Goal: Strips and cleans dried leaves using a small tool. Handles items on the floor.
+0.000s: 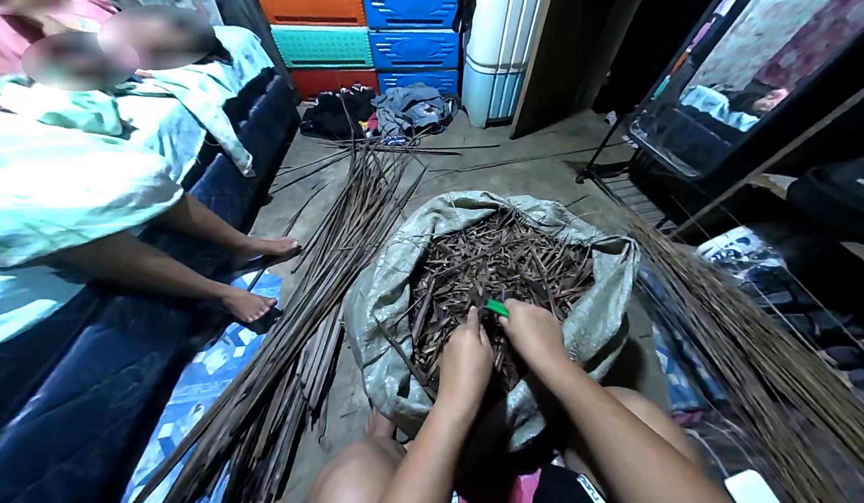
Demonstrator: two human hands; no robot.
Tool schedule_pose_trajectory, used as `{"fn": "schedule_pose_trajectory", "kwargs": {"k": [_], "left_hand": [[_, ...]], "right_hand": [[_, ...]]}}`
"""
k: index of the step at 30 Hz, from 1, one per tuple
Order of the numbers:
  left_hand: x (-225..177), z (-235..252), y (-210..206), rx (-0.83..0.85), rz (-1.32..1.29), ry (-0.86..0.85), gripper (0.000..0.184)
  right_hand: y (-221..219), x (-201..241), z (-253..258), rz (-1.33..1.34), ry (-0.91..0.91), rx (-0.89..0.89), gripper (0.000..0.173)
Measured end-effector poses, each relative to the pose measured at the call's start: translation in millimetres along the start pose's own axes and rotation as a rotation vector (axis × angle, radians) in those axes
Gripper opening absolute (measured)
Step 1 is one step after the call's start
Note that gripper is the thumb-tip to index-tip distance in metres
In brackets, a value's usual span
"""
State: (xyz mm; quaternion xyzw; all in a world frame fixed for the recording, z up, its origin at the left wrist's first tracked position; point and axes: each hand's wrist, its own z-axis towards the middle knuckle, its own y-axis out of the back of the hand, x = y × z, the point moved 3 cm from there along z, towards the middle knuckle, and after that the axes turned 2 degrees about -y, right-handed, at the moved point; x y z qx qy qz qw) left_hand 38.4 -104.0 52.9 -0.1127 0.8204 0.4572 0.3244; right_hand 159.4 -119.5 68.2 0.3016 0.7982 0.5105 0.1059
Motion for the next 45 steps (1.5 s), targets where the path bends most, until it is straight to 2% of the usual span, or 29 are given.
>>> {"fn": "schedule_pose_trajectory", "kwargs": {"k": [4, 8, 11, 15, 19, 25, 29, 31, 33, 36, 37, 39, 41, 43, 45], "left_hand": [[-0.8, -3.5, -1.7, 0.027, -0.079, -0.069, 0.046], [7.7, 1.5, 7.0, 0.005, -0.271, -0.048, 0.042], [10.2, 3.9, 9.1, 0.017, -0.379, -0.015, 0.041], [7.8, -3.6, 5.8, 0.088, -0.587, -0.003, 0.035], [8.2, -7.1, 1.7, 0.153, -0.747, -0.003, 0.033], [7.2, -7.9, 5.8, 0.231, -1.013, 0.016, 0.036], [4.0, -19.3, 6.6, 0.342, -1.099, 0.02, 0.039], [4.6, -20.8, 5.1, 0.357, -1.101, 0.012, 0.039], [5.9, -18.8, 4.2, 0.344, -1.076, 0.007, 0.039], [6.3, -14.5, 0.2, 0.303, -1.007, -0.009, 0.035], [5.2, -14.4, -1.4, 0.296, -0.973, -0.01, 0.032], [2.1, -16.1, -1.8, 0.285, -0.887, 0.001, 0.026], [1.8, -16.2, -0.7, 0.239, -0.726, -0.01, 0.027], [4.8, -13.3, -0.4, 0.152, -0.509, -0.048, 0.033], [7.7, -8.8, 2.6, 0.075, -0.342, -0.068, 0.042]], "right_hand": [[9.7, -17.5, 31.3, 0.11, -0.094, -0.081, 0.034], [11.7, -12.8, 10.0, 0.184, 0.038, 0.024, 0.034], [5.2, -8.6, -6.1, 0.12, 0.088, 0.082, 0.032], [9.4, -15.7, 8.0, 0.072, 0.007, -0.025, 0.031], [21.4, -35.0, 35.3, 0.185, -0.091, -0.104, 0.035], [14.8, -22.9, 10.4, 0.201, 0.081, -0.015, 0.029], [23.9, -47.6, 37.4, 0.267, -0.092, -0.124, 0.033], [26.9, -61.2, 48.7, 0.436, -0.118, -0.197, 0.035], [24.2, -60.6, 47.2, 0.687, 0.002, -0.201, 0.038], [11.2, -43.3, 32.6, 0.987, 0.211, -0.031, 0.031], [8.6, -38.4, 29.6, 1.038, 0.238, 0.032, 0.027], [4.3, -34.2, 32.3, 1.121, 0.221, 0.046, 0.023], [3.4, -36.8, 41.8, 1.098, 0.171, -0.052, 0.029], [9.0, -40.2, 41.7, 0.891, 0.155, -0.102, 0.031], [8.3, -36.6, 29.4, 0.635, 0.169, -0.05, 0.031]]}}
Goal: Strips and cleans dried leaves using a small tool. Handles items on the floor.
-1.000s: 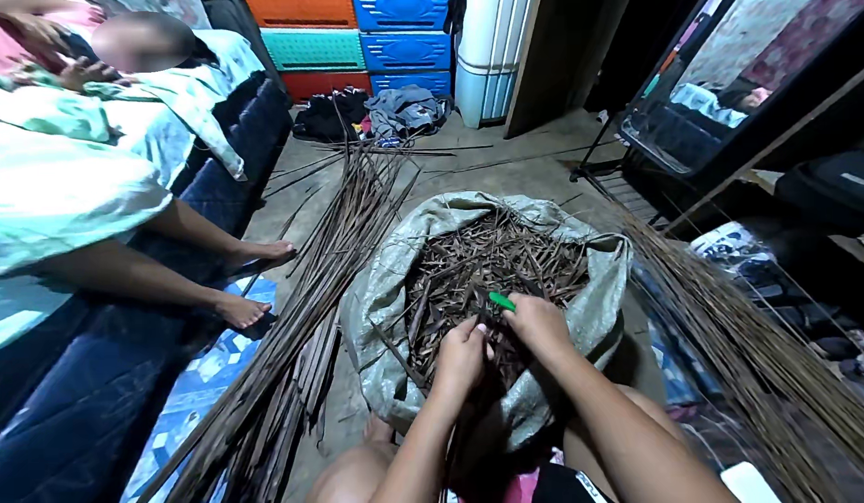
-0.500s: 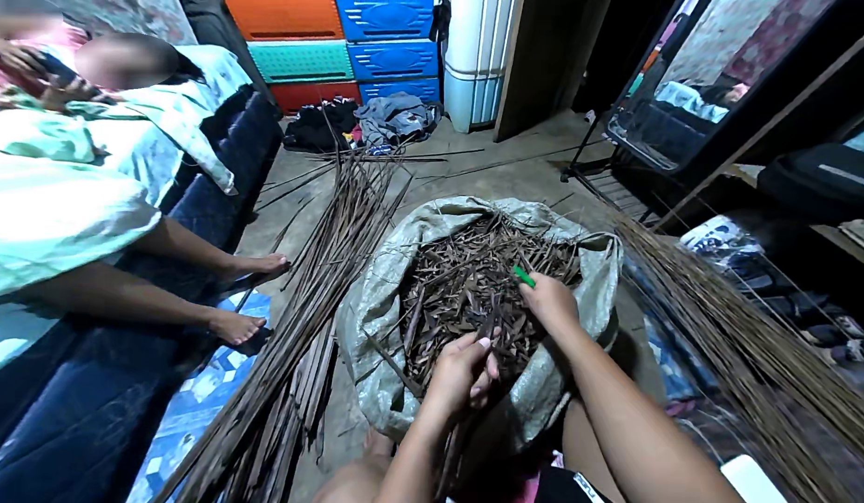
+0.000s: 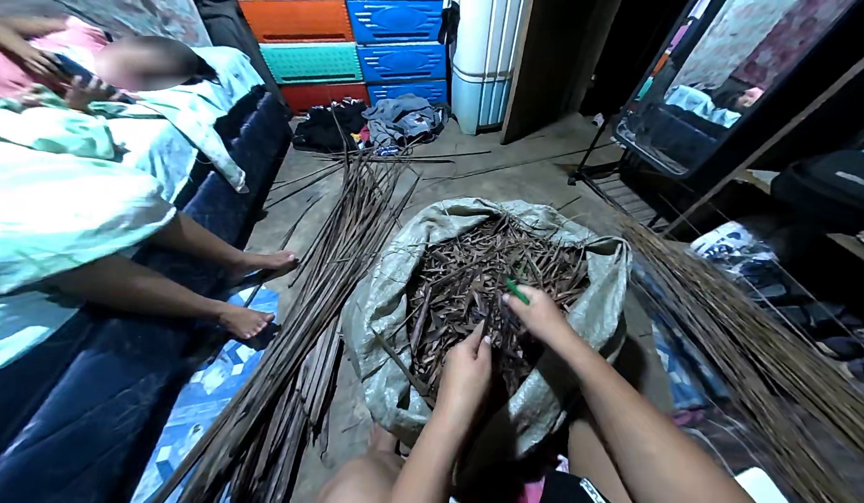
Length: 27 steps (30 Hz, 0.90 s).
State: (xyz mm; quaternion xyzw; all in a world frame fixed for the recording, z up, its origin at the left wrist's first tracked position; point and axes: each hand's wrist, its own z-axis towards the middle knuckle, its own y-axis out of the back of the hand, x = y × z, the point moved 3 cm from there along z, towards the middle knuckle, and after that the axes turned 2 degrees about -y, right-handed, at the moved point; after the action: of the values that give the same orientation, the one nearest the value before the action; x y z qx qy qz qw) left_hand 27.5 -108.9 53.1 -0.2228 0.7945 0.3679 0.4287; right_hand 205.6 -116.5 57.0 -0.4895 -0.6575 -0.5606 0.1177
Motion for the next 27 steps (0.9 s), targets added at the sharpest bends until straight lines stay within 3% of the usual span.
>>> {"fn": "schedule_pose_trajectory", "kwargs": {"k": [5, 9, 14, 17, 23, 27], "left_hand": [[1.5, 6.7, 8.3, -0.116, 0.188, 0.009, 0.04], [-1.1, 6.5, 5.7, -0.119, 0.273, 0.008, 0.037], [-3.4, 3.4, -6.7, -0.065, 0.251, -0.023, 0.047], [-1.8, 3.0, -3.5, -0.056, 0.175, -0.021, 0.045], [1.3, 9.7, 8.6, -0.067, -0.045, 0.02, 0.039], [0.8, 1.3, 5.4, 0.042, -0.539, 0.072, 0.034]], "right_hand": [[-20.9, 25.8, -46.2, -0.483, -0.065, 0.203, 0.033], [-25.8, 35.0, -45.7, -0.648, -0.084, 0.136, 0.032], [-13.4, 16.9, -2.6, -0.583, -0.175, -0.06, 0.034], [2.6, 14.1, 5.3, -0.522, -0.22, -0.137, 0.035], [-13.7, 21.8, -32.3, -0.47, -0.088, 0.099, 0.032], [-10.2, 18.0, -21.6, -0.541, -0.128, 0.025, 0.031]]}}
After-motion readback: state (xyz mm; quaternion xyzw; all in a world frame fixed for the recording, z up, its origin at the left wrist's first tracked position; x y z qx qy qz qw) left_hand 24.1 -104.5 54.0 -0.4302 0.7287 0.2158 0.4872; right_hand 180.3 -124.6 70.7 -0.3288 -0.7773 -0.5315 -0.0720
